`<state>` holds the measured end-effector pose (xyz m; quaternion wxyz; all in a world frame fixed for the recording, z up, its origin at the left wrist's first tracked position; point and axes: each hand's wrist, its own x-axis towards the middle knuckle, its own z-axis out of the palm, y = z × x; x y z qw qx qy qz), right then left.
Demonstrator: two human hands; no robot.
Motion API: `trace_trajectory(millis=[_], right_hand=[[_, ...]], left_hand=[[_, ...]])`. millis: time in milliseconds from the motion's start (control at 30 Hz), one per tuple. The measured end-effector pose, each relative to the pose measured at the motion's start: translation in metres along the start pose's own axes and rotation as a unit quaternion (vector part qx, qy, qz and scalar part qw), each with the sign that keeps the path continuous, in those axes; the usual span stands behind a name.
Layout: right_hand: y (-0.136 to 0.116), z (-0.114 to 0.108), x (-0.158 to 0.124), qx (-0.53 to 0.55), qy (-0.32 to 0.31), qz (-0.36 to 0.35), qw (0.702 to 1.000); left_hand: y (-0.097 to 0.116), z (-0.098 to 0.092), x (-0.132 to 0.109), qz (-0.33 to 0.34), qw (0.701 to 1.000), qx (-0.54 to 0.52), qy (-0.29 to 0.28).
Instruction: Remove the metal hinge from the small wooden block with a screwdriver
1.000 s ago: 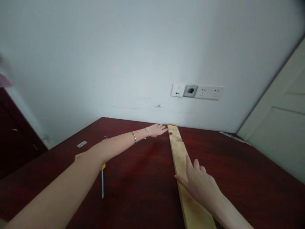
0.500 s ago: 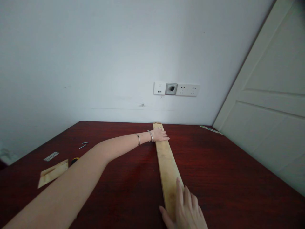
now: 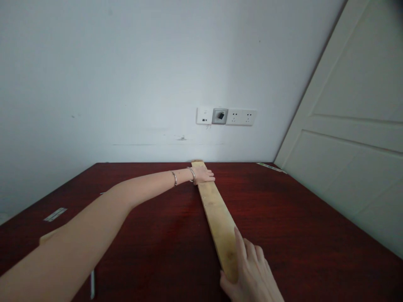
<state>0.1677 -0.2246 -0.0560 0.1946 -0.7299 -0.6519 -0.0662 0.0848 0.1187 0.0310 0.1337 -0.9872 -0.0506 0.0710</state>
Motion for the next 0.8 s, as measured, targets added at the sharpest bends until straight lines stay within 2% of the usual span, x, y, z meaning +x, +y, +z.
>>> trace_trajectory(millis=[100, 133, 267, 333, 433, 533, 667, 800], right_hand=[[0.014, -0.024, 0.02, 0.011, -0.04, -0.021, 0.999], [0.016, -0.032, 0.03, 0.01, -0.055, -0.029, 0.998], [0.015, -0.056, 0.086, 0.019, -0.099, -0.091, 0.991], [0.012, -0.058, 0.121, 0.046, -0.13, -0.145, 0.98], [0.001, -0.047, 0.178, 0.077, -0.17, -0.212, 0.959], [-0.022, -0.024, 0.234, 0.085, -0.204, -0.271, 0.937], [-0.073, 0.013, 0.296, 0.083, -0.237, -0.311, 0.917], [-0.13, 0.046, 0.333, 0.076, -0.243, -0.335, 0.907]], left_hand=[[-0.013, -0.014, -0.021, 0.0, 1.0, -0.009, -0.025], [-0.019, -0.019, -0.031, -0.018, 0.999, -0.017, -0.032], [-0.044, -0.037, -0.085, -0.102, 0.993, -0.026, -0.061], [-0.055, -0.042, -0.119, -0.181, 0.978, -0.021, -0.097], [-0.068, -0.04, -0.175, -0.253, 0.958, -0.018, -0.136], [-0.075, -0.031, -0.233, -0.321, 0.93, -0.021, -0.178], [-0.078, -0.016, -0.303, -0.395, 0.891, -0.027, -0.225], [-0.08, -0.002, -0.36, -0.468, 0.847, -0.048, -0.246]])
